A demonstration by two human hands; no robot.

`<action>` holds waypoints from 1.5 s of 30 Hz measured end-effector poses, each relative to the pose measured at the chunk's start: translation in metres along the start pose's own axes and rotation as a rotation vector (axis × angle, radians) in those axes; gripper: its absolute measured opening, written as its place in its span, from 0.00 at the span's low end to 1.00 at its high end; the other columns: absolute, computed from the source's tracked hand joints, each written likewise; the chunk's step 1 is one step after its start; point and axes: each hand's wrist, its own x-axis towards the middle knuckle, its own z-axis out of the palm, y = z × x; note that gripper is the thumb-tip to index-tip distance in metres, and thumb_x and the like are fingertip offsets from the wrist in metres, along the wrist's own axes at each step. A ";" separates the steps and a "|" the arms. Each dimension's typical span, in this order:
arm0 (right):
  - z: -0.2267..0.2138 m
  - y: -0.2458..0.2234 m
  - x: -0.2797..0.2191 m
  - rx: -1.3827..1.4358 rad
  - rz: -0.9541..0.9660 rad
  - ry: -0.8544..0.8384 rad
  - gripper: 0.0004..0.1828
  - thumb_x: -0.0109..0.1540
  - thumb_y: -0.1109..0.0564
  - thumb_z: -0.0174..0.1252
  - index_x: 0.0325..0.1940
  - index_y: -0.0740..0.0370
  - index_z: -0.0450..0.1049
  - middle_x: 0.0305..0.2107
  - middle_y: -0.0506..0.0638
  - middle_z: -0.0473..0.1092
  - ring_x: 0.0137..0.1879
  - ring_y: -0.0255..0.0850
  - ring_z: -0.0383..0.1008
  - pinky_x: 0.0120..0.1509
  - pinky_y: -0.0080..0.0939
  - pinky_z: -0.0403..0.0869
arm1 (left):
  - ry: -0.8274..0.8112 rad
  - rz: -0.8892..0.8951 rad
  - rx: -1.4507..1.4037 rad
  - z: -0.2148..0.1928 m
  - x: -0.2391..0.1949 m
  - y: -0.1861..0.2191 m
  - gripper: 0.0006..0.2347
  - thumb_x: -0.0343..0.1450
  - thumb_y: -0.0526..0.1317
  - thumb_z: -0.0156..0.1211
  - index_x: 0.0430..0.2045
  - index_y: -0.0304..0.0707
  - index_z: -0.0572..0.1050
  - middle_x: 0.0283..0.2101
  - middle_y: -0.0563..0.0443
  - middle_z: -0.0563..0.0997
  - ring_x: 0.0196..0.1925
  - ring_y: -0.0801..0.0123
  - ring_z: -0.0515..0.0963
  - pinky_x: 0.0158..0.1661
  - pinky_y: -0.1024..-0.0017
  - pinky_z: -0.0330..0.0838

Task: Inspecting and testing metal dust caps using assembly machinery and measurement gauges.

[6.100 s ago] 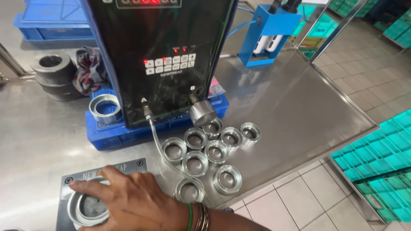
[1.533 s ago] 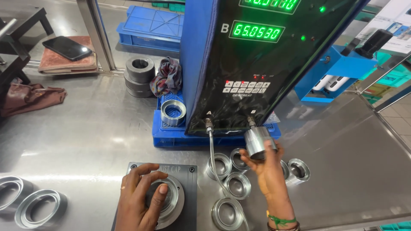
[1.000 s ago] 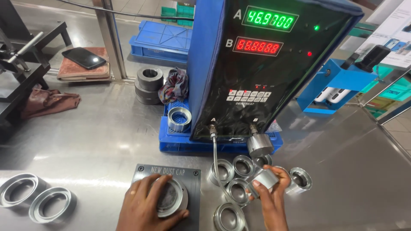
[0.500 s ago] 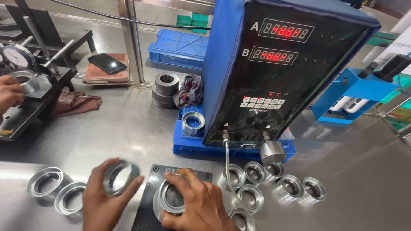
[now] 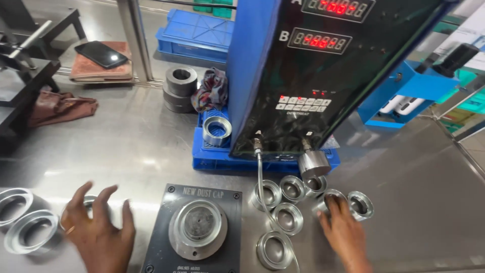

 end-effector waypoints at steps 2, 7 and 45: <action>0.023 0.020 -0.017 -0.024 0.048 -0.092 0.37 0.59 0.37 0.56 0.67 0.56 0.63 0.62 0.49 0.63 0.53 0.54 0.77 0.50 0.56 0.78 | 0.004 -0.023 -0.791 -0.012 0.006 0.022 0.17 0.67 0.41 0.66 0.50 0.42 0.76 0.66 0.38 0.67 0.64 0.44 0.66 0.60 0.53 0.63; 0.013 0.042 -0.038 -0.057 0.179 -0.416 0.45 0.53 0.28 0.63 0.67 0.52 0.61 0.64 0.51 0.59 0.54 0.48 0.79 0.56 0.47 0.81 | -0.049 0.107 -1.009 -0.055 0.001 0.075 0.13 0.67 0.41 0.65 0.44 0.41 0.77 0.63 0.40 0.68 0.68 0.48 0.68 0.61 0.54 0.66; 0.001 -0.060 -0.012 1.368 0.098 0.271 0.41 0.58 0.58 0.61 0.70 0.63 0.48 0.64 0.58 0.60 0.60 0.42 0.69 0.53 0.44 0.77 | -0.349 0.423 -0.753 -0.015 -0.023 0.067 0.42 0.48 0.67 0.79 0.50 0.36 0.76 0.55 0.34 0.69 0.65 0.35 0.66 0.56 0.40 0.65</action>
